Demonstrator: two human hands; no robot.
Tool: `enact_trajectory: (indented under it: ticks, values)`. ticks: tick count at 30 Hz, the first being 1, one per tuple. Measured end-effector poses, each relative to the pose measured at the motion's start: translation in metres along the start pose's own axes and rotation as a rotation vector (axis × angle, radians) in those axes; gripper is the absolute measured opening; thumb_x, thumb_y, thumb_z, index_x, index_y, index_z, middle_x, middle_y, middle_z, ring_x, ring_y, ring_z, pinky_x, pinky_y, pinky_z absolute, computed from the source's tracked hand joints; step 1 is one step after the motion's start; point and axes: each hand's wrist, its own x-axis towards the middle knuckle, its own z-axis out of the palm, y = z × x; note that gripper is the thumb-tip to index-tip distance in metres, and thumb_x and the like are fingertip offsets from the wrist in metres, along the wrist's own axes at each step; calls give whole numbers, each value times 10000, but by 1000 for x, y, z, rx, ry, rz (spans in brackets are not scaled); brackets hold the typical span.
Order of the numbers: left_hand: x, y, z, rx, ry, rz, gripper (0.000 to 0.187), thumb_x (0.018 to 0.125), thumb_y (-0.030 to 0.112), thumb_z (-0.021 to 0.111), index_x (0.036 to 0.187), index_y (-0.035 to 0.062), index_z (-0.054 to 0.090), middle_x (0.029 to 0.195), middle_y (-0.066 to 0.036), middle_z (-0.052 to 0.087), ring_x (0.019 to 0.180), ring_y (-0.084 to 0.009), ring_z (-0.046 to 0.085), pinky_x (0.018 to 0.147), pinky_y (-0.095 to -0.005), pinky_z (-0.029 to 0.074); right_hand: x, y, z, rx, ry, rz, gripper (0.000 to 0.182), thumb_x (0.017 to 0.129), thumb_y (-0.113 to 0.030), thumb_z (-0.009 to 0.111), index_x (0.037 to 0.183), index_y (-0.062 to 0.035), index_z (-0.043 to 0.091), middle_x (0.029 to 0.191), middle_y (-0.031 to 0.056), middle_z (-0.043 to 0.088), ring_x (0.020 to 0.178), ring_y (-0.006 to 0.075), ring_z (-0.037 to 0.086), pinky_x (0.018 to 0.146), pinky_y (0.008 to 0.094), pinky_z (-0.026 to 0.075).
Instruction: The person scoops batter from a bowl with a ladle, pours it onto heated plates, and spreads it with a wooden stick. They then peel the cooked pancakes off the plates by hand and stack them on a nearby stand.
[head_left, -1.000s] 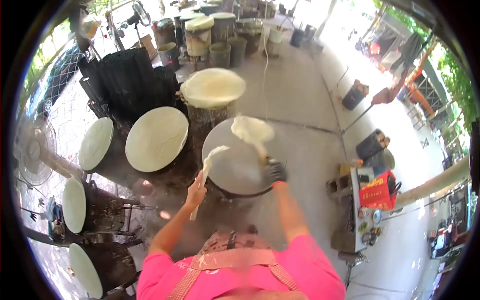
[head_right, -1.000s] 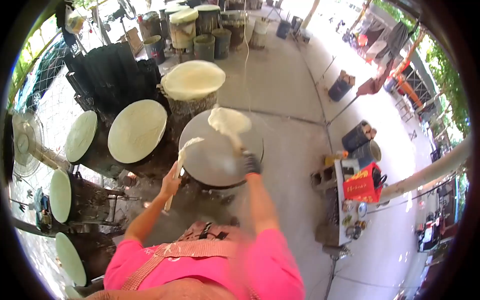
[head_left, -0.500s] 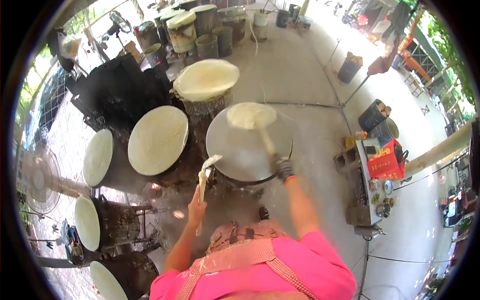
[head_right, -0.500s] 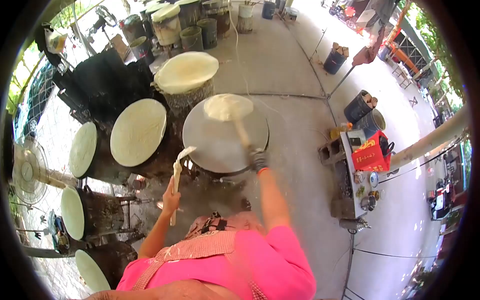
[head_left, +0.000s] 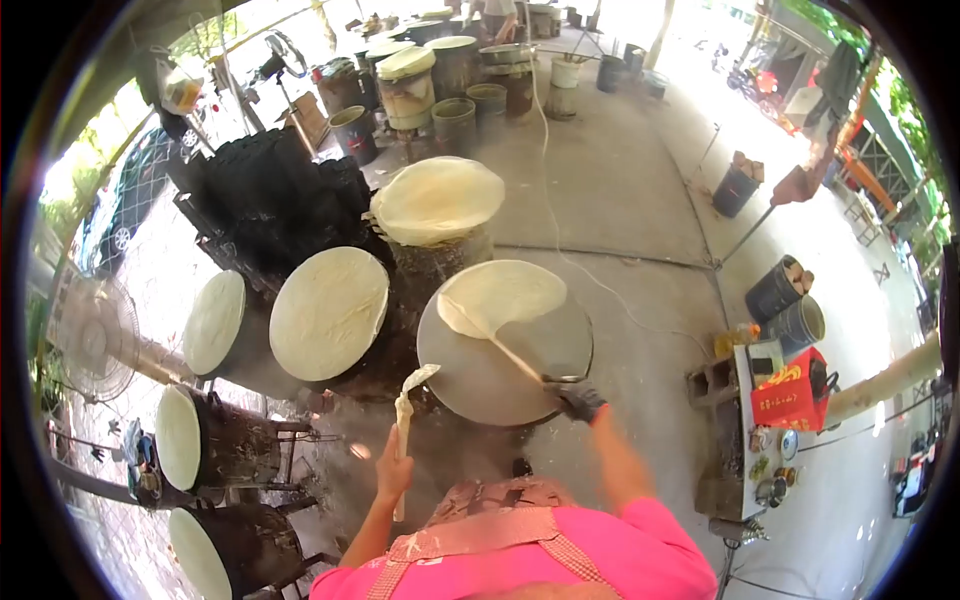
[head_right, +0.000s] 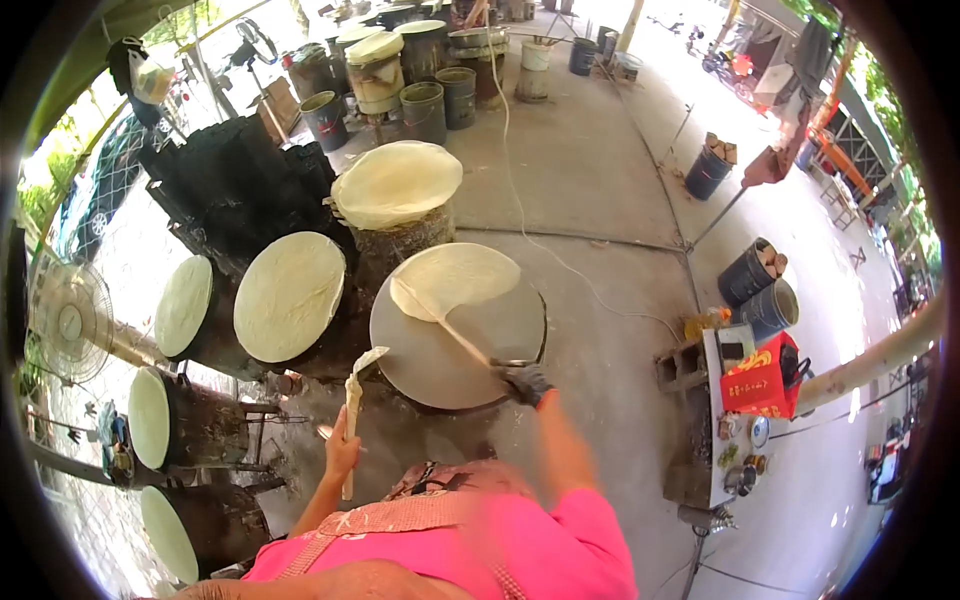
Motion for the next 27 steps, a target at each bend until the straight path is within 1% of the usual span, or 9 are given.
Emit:
enact_trajectory:
  ticks: [4,9,11,15,17,21,22,24,27]
  values:
    - [22,-53,7,140,108,244,660,670,10,455,1304,143,325,916,-100,531,585,-146,510,537,-256,424,54,-29,-54,326,45,-20,144,745,-224,611,859,-139,635,590,34,569,404,149,470,341,306,371]
    - [10,-54,14,6,133,191,685,689,-33,449,1319,194,303,563,-5,458,366,-82,385,328,-234,331,63,-3,-32,-417,-235,-90,219,791,-181,546,986,-93,593,910,123,602,777,208,577,655,367,491]
    - [-7,-38,16,-77,140,82,696,677,-32,446,1320,190,300,574,-11,466,364,-85,388,324,-236,329,68,-10,-43,-310,-296,-117,249,783,-215,559,1004,-103,590,945,124,596,827,207,572,698,360,489]
    - [-47,-9,10,-260,139,-114,714,657,-27,444,1321,192,297,584,-32,476,367,-97,399,327,-243,338,121,-31,-74,302,-259,48,278,733,-329,639,938,-143,616,774,53,584,655,162,539,555,294,455]
    - [-50,-22,15,-335,148,-178,715,667,-37,443,1323,202,289,550,-22,437,356,-93,380,313,-244,326,95,-74,-57,-180,-140,-29,258,716,-370,659,829,-139,633,619,-1,543,491,129,487,434,255,402]
    - [-67,-21,13,-416,192,-283,723,679,-54,437,1331,202,255,507,-7,386,332,-93,347,292,-241,306,58,-53,-41,-228,-312,252,243,704,-323,666,617,-142,529,481,-46,413,376,80,357,336,233,285]
    - [-68,-19,13,-455,206,-302,724,679,-54,437,1331,199,251,505,-7,386,331,-95,347,291,-241,306,78,-25,-52,-438,-452,-317,212,692,-313,674,663,-136,561,449,-43,385,349,85,332,327,240,270]
    - [-74,-25,13,-439,237,-276,721,681,-52,434,1334,185,239,507,-12,390,334,-98,358,293,-245,308,71,-67,-69,-324,-349,119,185,715,-293,659,794,-130,625,491,-38,429,393,80,371,357,241,293]
    - [-84,-34,15,-450,267,-291,717,684,-49,438,1334,178,240,515,-17,400,337,-100,362,297,-248,311,119,-90,-53,-122,-158,-114,269,723,-273,649,957,-142,636,502,-44,445,410,73,388,370,237,299]
